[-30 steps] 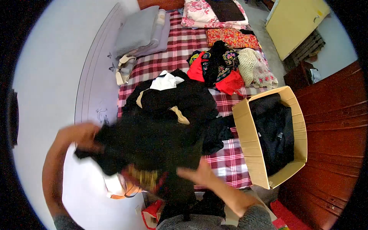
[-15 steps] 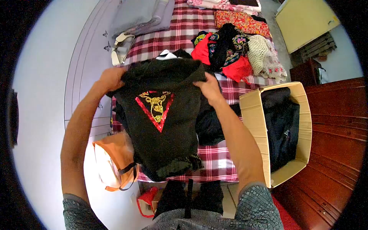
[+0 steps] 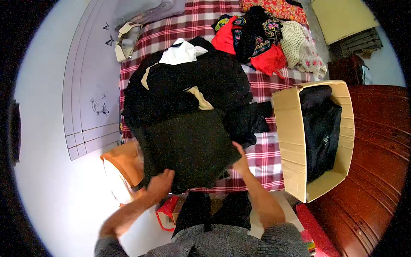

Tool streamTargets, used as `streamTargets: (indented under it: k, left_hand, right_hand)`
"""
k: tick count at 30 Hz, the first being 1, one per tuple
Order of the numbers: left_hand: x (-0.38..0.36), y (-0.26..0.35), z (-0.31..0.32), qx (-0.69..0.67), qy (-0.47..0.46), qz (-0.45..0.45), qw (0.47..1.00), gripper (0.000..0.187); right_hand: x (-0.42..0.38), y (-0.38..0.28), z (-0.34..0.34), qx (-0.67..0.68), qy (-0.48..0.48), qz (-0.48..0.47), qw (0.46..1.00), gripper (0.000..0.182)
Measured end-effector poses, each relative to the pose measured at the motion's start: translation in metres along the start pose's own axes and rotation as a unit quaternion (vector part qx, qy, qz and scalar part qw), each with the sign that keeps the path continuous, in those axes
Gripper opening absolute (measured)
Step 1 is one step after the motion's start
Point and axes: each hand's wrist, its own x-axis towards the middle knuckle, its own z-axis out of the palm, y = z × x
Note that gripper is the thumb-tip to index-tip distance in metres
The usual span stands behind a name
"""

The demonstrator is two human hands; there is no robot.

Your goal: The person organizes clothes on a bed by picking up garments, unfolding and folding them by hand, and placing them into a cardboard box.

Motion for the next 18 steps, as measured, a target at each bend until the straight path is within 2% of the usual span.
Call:
streamTargets:
  k: [1,2,3,4,5,6,8,9,10,12,13,14,15,16,17,18]
  left_hand:
    - [0.011,0.001,0.053,-0.010,-0.025,-0.017,1.000,0.034]
    - [0.021,0.001,0.089,-0.018,-0.048,-0.031,0.998,0.040]
    - [0.025,0.004,0.104,-0.015,-0.052,-0.027,0.998,0.040]
    - [0.025,0.008,0.115,-0.062,-0.052,-0.054,0.995,0.049]
    - [0.026,0.012,0.121,-0.112,-0.051,-0.083,0.989,0.059]
    - [0.024,0.015,0.116,-0.115,-0.055,-0.081,0.989,0.059]
    - [0.024,0.013,0.075,-0.233,-0.025,-0.010,0.972,0.070]
    - [0.028,0.006,0.053,-0.231,0.056,0.003,0.971,0.068]
    - [0.030,-0.002,0.030,-0.229,0.135,0.015,0.964,0.067]
    - [0.040,-0.026,-0.020,-0.067,0.298,0.022,0.952,0.065]
    - [0.047,-0.036,-0.039,-0.071,0.303,-0.018,0.950,0.063]
    - [0.051,-0.046,-0.049,-0.075,0.307,-0.057,0.947,0.060]
    - [0.050,-0.063,-0.047,-0.074,0.306,-0.051,0.948,0.060]
    - [0.052,-0.084,-0.042,-0.061,0.212,-0.061,0.973,0.057]
    - [0.056,-0.098,-0.040,-0.046,0.117,-0.071,0.990,0.053]
    - [0.055,-0.102,-0.046,-0.044,0.116,-0.066,0.990,0.053]
  right_hand:
    - [-0.006,0.111,0.004,-0.009,0.009,0.060,0.998,0.060]
    - [-0.008,0.101,0.013,-0.006,0.013,0.060,0.998,0.060]
    - [-0.016,0.079,0.028,0.100,0.066,0.190,0.975,0.058]
    - [-0.023,0.064,0.042,0.202,0.115,0.315,0.920,0.057]
    - [-0.025,0.069,0.050,0.190,0.138,0.277,0.932,0.051]
    - [-0.027,0.075,0.051,0.188,0.140,0.281,0.931,0.051]
    - [-0.028,0.081,0.054,0.277,0.171,0.282,0.902,0.049]
    - [-0.030,0.077,0.055,0.325,0.206,0.294,0.875,0.049]
    - [-0.034,0.072,0.057,0.329,0.209,0.294,0.873,0.049]
    - [-0.039,0.066,0.064,0.351,0.262,0.329,0.837,0.053]
    - [-0.040,0.065,0.069,0.355,0.267,0.328,0.833,0.053]
    - [-0.040,0.064,0.074,0.245,0.231,0.304,0.891,0.054]
    - [-0.041,0.063,0.077,0.130,0.191,0.276,0.933,0.056]
    - [-0.040,0.073,0.079,0.132,0.197,0.273,0.932,0.056]
    - [-0.036,0.096,0.083,0.044,0.220,0.261,0.939,0.058]
    - [-0.034,0.102,0.086,-0.045,0.241,0.249,0.937,0.060]
